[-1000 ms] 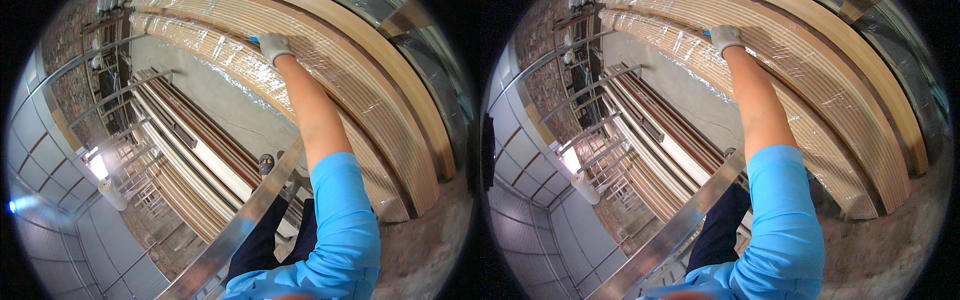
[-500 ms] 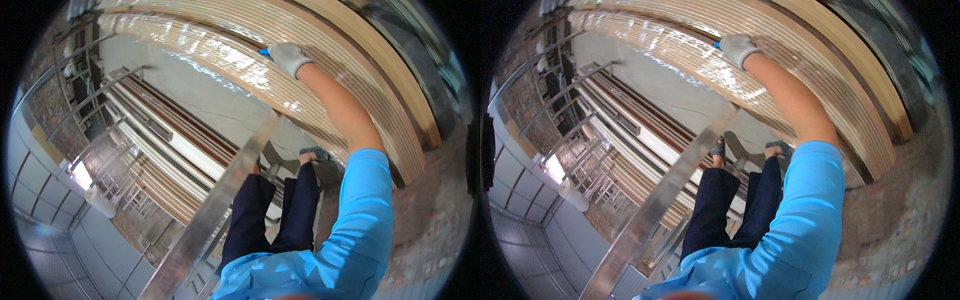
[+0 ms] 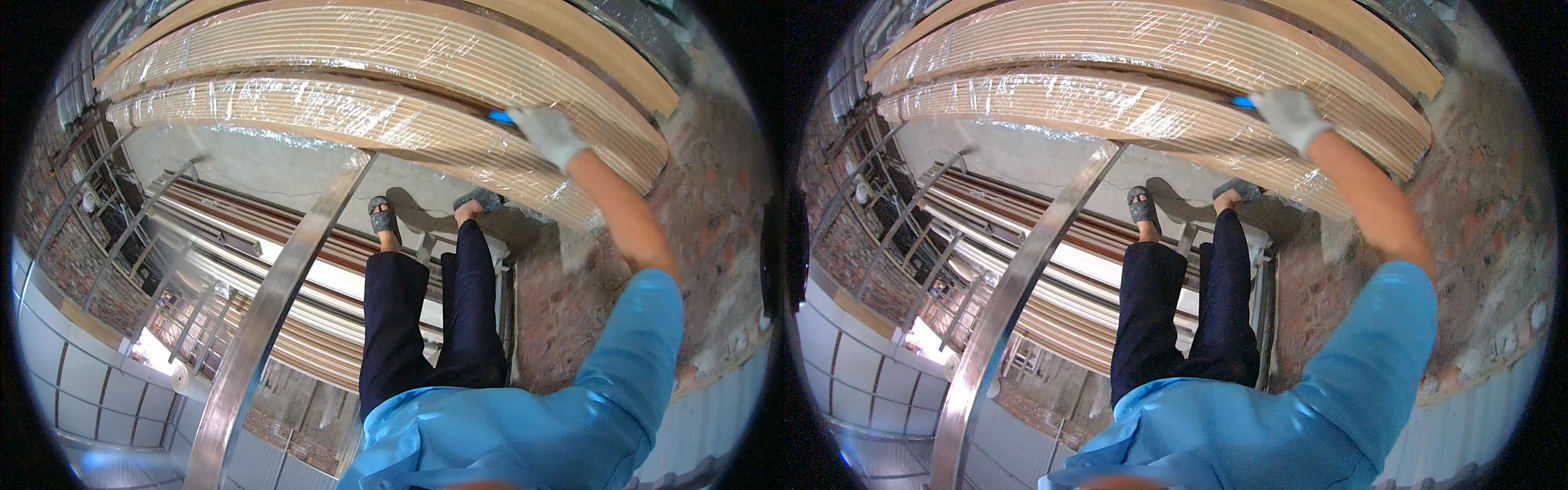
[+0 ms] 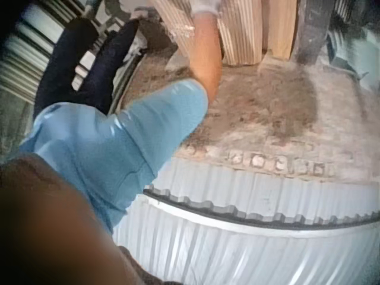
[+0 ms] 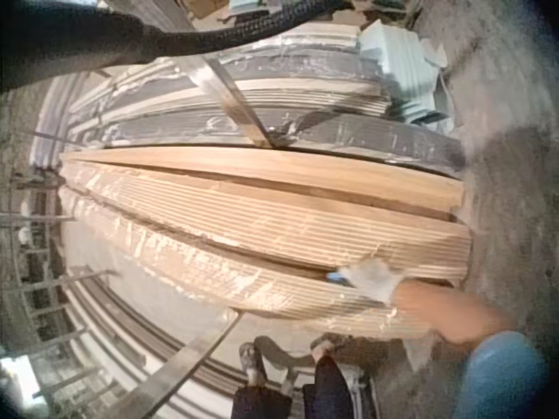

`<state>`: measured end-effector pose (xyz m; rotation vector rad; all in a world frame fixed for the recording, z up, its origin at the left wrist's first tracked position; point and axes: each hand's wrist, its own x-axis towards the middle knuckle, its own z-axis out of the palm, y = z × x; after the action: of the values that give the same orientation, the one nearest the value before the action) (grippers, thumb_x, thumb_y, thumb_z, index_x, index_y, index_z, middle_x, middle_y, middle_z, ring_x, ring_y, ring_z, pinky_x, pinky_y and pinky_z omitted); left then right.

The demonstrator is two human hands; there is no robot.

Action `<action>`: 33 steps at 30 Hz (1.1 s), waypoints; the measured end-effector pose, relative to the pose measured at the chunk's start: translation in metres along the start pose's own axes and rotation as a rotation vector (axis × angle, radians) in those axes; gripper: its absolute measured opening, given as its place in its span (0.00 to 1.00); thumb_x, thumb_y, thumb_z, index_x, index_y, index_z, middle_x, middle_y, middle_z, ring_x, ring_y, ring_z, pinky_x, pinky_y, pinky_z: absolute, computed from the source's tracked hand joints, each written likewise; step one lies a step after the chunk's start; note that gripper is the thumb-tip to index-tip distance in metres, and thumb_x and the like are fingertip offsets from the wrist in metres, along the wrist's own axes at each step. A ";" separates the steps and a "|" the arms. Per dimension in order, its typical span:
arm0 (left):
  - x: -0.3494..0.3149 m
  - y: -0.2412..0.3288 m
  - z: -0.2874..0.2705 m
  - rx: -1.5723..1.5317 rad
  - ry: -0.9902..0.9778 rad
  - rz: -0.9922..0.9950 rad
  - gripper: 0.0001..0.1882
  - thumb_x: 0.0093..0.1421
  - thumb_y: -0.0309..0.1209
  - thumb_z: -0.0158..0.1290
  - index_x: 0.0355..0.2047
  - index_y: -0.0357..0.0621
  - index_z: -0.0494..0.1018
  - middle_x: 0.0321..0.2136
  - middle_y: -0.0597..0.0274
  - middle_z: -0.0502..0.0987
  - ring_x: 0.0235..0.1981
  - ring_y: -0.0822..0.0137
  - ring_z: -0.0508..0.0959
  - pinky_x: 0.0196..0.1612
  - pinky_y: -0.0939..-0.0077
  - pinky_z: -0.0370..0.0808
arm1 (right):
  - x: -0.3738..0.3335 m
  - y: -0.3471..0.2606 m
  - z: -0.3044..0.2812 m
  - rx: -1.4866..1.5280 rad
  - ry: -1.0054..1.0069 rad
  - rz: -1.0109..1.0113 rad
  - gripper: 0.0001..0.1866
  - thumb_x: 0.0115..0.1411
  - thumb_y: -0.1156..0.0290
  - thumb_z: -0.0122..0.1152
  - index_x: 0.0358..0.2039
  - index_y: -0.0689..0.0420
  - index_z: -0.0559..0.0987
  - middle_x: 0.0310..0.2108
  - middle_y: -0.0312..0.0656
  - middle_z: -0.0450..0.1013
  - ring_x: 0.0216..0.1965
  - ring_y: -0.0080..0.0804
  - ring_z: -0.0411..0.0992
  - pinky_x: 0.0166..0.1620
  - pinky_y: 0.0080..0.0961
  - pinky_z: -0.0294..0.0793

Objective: The person unpacks wooden planks from plastic wrap using a utility knife. They cut the wrap, remove the planks, and place them on a rack.

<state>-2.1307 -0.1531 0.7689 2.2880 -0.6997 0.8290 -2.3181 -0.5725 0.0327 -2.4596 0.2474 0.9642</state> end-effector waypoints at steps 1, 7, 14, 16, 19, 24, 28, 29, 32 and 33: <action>-0.001 0.001 0.003 -0.006 -0.025 -0.013 0.08 0.61 0.41 0.51 0.32 0.54 0.73 0.24 0.64 0.75 0.29 0.65 0.77 0.33 0.65 0.73 | -0.019 0.010 -0.002 -0.045 -0.016 0.007 0.13 0.65 0.74 0.50 0.49 0.53 0.75 0.36 0.53 0.79 0.37 0.49 0.81 0.38 0.44 0.82; -0.014 0.000 0.032 -0.087 -0.024 0.036 0.10 0.64 0.42 0.47 0.31 0.54 0.73 0.23 0.65 0.75 0.26 0.66 0.76 0.30 0.67 0.72 | -0.027 0.013 -0.066 -0.113 0.182 -0.035 0.13 0.65 0.69 0.55 0.50 0.50 0.77 0.28 0.52 0.79 0.32 0.44 0.81 0.36 0.41 0.81; -0.013 0.002 0.036 0.179 -0.115 0.152 0.14 0.68 0.43 0.44 0.28 0.53 0.70 0.20 0.68 0.69 0.27 0.69 0.76 0.30 0.68 0.71 | 0.150 -0.121 -0.116 0.255 0.421 -0.096 0.16 0.66 0.71 0.51 0.52 0.49 0.80 0.35 0.51 0.80 0.39 0.48 0.81 0.41 0.46 0.81; -0.014 0.002 0.036 0.108 -0.189 0.104 0.14 0.69 0.43 0.44 0.31 0.50 0.71 0.22 0.67 0.70 0.28 0.69 0.75 0.31 0.69 0.71 | 0.201 -0.156 -0.125 0.135 0.381 -0.130 0.14 0.64 0.71 0.53 0.46 0.56 0.83 0.37 0.49 0.82 0.41 0.46 0.82 0.42 0.44 0.82; -0.020 0.000 0.040 0.234 -0.118 0.193 0.13 0.70 0.42 0.44 0.37 0.47 0.72 0.25 0.66 0.71 0.29 0.68 0.74 0.33 0.70 0.71 | 0.254 -0.203 -0.134 0.152 0.445 -0.130 0.12 0.63 0.72 0.54 0.38 0.58 0.86 0.40 0.47 0.82 0.43 0.44 0.82 0.43 0.42 0.83; -0.029 -0.001 0.050 0.305 0.054 0.149 0.16 0.72 0.43 0.42 0.47 0.44 0.70 0.29 0.62 0.71 0.31 0.65 0.73 0.36 0.69 0.71 | 0.288 -0.240 -0.143 -0.015 0.360 -0.167 0.11 0.62 0.72 0.56 0.39 0.57 0.86 0.42 0.48 0.82 0.42 0.44 0.83 0.43 0.43 0.83; -0.029 -0.003 0.051 0.486 -0.095 0.335 0.19 0.73 0.45 0.40 0.50 0.44 0.69 0.31 0.60 0.71 0.32 0.62 0.73 0.38 0.67 0.72 | 0.255 -0.203 -0.124 -0.031 0.233 -0.186 0.12 0.61 0.74 0.57 0.41 0.61 0.85 0.42 0.49 0.82 0.43 0.45 0.82 0.44 0.41 0.83; -0.029 -0.005 0.051 0.638 -0.173 0.425 0.19 0.73 0.45 0.40 0.50 0.44 0.69 0.31 0.59 0.71 0.33 0.62 0.74 0.39 0.67 0.72 | 0.235 -0.184 -0.113 -0.006 0.197 -0.177 0.11 0.62 0.73 0.57 0.40 0.60 0.85 0.42 0.50 0.82 0.43 0.46 0.82 0.44 0.42 0.83; -0.030 -0.015 0.050 0.494 -0.102 0.378 0.17 0.72 0.45 0.42 0.48 0.44 0.69 0.31 0.60 0.71 0.33 0.63 0.74 0.39 0.67 0.73 | 0.157 -0.112 -0.078 -0.014 0.113 -0.163 0.11 0.63 0.70 0.55 0.41 0.57 0.83 0.38 0.51 0.81 0.41 0.49 0.82 0.44 0.47 0.81; -0.030 -0.020 0.051 0.456 -0.097 0.359 0.17 0.72 0.45 0.42 0.48 0.44 0.69 0.31 0.60 0.71 0.33 0.63 0.74 0.39 0.67 0.73 | 0.128 -0.089 -0.064 -0.029 0.070 -0.136 0.12 0.64 0.71 0.53 0.44 0.55 0.81 0.35 0.51 0.81 0.39 0.49 0.81 0.43 0.47 0.81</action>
<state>-2.1190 -0.1662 0.7093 2.6607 -1.0783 1.1444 -2.1566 -0.5266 0.0196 -2.5030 0.0878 0.8314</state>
